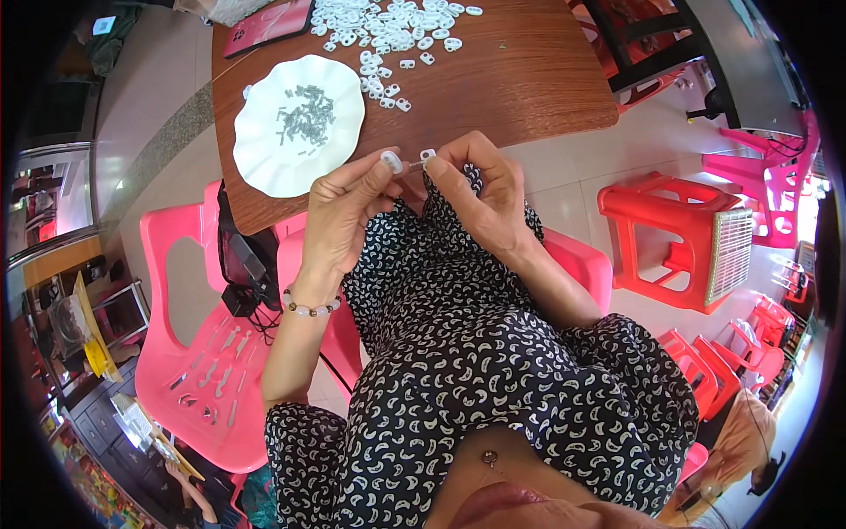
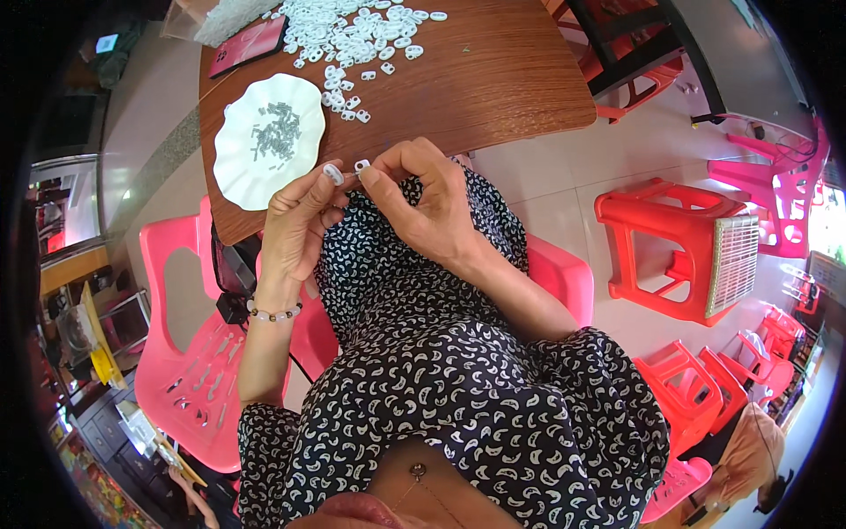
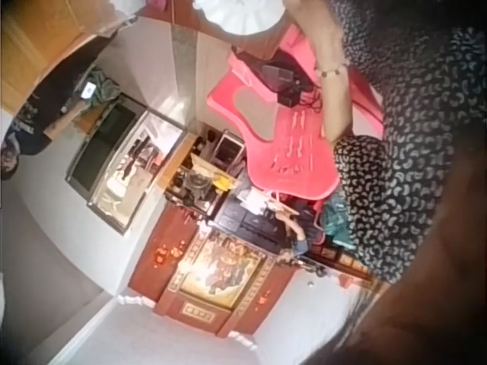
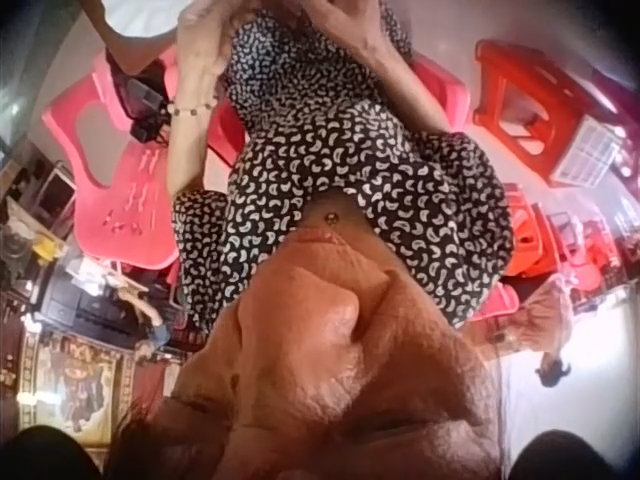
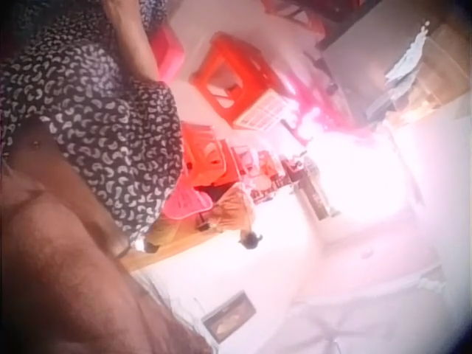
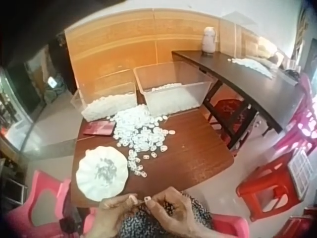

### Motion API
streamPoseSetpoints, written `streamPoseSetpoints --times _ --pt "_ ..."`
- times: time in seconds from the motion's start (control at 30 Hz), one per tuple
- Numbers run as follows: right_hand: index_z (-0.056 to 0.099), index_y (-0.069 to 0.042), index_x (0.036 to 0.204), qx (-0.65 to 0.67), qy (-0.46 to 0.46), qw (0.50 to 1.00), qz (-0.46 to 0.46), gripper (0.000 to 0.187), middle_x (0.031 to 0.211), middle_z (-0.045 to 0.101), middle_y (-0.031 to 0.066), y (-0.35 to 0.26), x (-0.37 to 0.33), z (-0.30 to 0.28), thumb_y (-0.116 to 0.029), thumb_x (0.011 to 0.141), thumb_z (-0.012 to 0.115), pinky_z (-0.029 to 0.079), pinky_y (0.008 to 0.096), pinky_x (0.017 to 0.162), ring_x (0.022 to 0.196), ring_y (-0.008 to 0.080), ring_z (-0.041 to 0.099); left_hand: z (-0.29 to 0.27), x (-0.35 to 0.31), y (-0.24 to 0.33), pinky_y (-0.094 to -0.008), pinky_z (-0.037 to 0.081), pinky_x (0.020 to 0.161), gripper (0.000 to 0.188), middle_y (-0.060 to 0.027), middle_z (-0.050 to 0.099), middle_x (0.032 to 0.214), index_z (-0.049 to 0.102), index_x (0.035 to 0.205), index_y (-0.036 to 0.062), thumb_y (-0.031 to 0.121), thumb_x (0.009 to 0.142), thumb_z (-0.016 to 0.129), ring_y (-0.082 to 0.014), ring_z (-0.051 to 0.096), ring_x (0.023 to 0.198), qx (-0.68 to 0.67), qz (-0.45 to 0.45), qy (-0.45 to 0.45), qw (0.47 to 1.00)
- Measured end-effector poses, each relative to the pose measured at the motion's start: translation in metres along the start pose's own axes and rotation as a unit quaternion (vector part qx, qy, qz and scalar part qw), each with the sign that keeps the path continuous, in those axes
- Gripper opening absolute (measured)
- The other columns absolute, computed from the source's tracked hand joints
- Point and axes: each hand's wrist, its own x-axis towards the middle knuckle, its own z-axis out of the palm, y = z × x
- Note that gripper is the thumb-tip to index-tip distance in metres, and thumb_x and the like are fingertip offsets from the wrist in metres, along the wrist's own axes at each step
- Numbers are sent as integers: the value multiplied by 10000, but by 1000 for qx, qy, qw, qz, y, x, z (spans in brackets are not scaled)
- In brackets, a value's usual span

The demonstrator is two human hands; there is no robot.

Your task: The recorder is manually inserting small metal pins into white plastic circular components at a workbench.

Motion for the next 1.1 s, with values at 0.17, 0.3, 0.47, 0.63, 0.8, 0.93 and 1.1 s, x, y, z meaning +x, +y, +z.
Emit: streamPoseSetpoints --times 0.17,0.3,0.47,0.63,0.8,0.93,1.1 --pt "622 -12 816 3 17 999 -27 95 747 598 28 0 1 4 -89 863 650 436 267 645 713 109 528 -1 0 -6 -189 517 637 278 -44 711 921 676 1115 3 160 886 688 -69 616 707 -1 2 0 1000" --pt "614 0 833 -24 8 999 -29 92 787 576 24 -1 0 1 -77 879 637 436 250 670 736 84 531 -1 0 -7 -199 504 667 283 -77 707 954 661 1133 -1 162 902 664 -70 587 734 15 1 -10 1000" --pt "619 6 832 -30 14 999 -34 89 788 580 34 3 0 0 -72 869 643 437 254 674 736 94 538 -1 0 -7 -198 499 666 289 -70 708 936 664 1131 0 172 899 669 -69 584 734 47 9 -10 999" --pt "621 8 832 -34 10 999 -31 90 790 582 37 2 -1 0 -72 862 647 436 257 675 736 96 537 -1 0 -8 -202 500 659 285 -69 710 922 667 1125 2 174 897 672 -71 588 724 55 13 -7 998" --pt "631 -20 764 -36 42 997 -45 96 713 636 58 4 1 4 -85 810 685 445 317 626 683 184 548 2 -2 -8 -205 495 647 264 -69 713 896 680 1102 2 157 887 683 -75 589 701 83 33 3 996" --pt "629 -22 759 -48 45 997 -46 95 705 631 56 6 -1 4 -81 806 686 443 312 622 677 180 542 2 -2 -9 -200 483 642 245 -66 713 882 690 1081 4 139 877 693 -77 583 691 98 48 12 994" --pt "623 3 824 -55 25 998 -30 89 773 582 51 6 -2 3 -76 853 651 436 269 651 710 113 539 3 -2 -9 -198 477 644 235 -65 713 877 692 1074 5 132 877 693 -76 577 688 92 41 22 995"
